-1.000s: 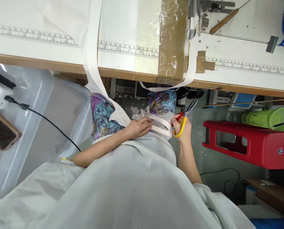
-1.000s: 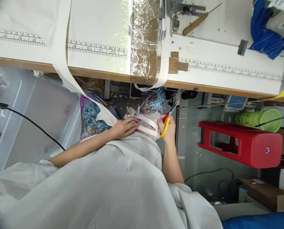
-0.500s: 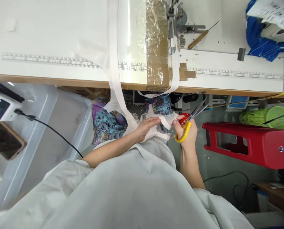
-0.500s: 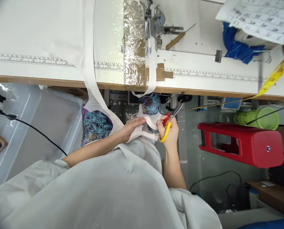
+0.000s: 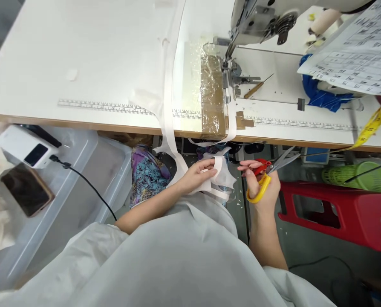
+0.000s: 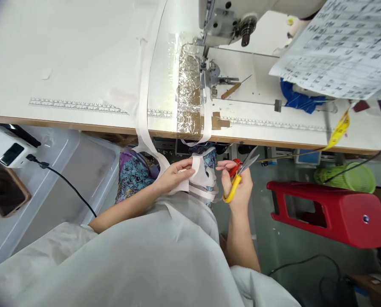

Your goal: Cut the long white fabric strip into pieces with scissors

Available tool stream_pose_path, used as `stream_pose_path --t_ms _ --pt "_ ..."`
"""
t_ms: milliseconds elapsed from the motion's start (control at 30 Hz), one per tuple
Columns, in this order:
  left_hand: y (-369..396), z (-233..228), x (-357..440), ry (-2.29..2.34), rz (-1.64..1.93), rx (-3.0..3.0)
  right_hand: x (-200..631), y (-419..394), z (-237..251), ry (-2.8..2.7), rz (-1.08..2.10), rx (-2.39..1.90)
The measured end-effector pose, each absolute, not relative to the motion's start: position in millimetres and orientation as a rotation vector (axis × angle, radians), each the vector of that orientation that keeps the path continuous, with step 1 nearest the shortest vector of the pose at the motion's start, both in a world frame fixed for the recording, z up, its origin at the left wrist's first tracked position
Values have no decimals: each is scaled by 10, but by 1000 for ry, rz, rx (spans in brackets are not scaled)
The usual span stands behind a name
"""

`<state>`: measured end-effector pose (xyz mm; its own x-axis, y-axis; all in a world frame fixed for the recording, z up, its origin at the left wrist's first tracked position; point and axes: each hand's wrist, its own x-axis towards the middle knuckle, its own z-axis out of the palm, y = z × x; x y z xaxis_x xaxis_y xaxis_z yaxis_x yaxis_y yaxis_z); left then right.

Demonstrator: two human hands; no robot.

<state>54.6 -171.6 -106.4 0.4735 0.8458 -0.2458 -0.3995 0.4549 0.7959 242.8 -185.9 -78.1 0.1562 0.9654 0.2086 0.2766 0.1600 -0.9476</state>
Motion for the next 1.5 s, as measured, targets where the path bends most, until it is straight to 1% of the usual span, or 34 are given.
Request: stream_pose_path --t_ms 100,300,367,433,533,733,900,1233,1500 --pt "-1642 -931 453 686 704 862 2465 -1739 -609 -1488 886 -1238" --pt "-1416 -557 297 544 456 1173 2454 -1417 -335 -1801 1464 -1111" --pt "-1339 -442 237 554 420 1259 2464 -1337 -247 -1853 1569 -1122" --pt "-1262 -349 164 618 431 1300 2497 -1285 -156 -1916 1605 -1143" --pt "-1147 -244 25 708 427 1339 2590 -1248 -22 -2036 1540 -1224" --pt "-994 -134 -300 796 213 1435 2915 -1276 171 -2014 1267 -1388" --pt "-981 -152 -467 896 221 1470 3121 -1370 232 -1961 1152 -1476" --pt "-1030 -153 -452 962 224 1407 3154 -1464 196 -1971 1086 -1546" --pt "-998 -270 -493 918 244 1497 3165 -1497 120 -1928 1032 -1619"
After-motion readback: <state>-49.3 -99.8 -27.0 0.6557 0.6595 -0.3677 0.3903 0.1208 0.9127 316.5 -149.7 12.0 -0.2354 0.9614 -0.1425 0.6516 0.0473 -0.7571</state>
